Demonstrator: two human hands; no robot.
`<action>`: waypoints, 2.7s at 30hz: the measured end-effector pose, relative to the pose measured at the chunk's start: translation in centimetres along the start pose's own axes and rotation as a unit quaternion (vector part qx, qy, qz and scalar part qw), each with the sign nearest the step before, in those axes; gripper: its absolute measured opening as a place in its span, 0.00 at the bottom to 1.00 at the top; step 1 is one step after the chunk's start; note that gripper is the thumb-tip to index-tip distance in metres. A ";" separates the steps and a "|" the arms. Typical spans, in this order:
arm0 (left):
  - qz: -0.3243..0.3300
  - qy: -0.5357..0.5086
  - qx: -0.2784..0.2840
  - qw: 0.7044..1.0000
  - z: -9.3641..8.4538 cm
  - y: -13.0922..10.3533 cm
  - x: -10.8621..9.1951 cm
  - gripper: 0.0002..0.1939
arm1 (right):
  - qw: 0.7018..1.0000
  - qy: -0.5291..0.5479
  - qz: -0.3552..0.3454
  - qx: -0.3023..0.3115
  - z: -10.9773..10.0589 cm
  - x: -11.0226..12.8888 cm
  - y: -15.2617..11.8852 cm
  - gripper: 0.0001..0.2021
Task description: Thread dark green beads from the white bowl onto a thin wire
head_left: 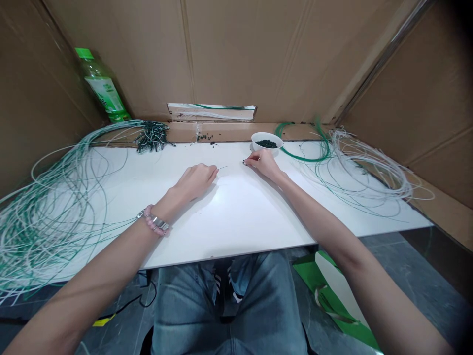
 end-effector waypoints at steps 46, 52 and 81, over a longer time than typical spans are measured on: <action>0.007 0.010 0.001 1.000 0.3 0.1 0.2 0.21 | 0.927 -0.307 0.199 0.079 -5.6 -3.6 6.9 0.13; 0.013 0.010 -0.002 1.000 0.3 0.0 0.1 0.22 | 0.963 -0.241 0.124 0.007 -6.7 -2.0 6.0 0.08; 0.017 0.004 -0.010 1.000 0.2 -0.1 0.1 0.19 | 0.998 -0.048 0.005 0.027 -0.5 0.0 -0.6 0.07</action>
Point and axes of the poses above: each hand's wrist, its own y-axis towards the middle knuckle, its own z-axis out of the palm, x = y × z, the point moved 6 cm from there along y, towards the middle knuckle, and after that the axes turned 5 degrees about z, right-handed, at the moved point
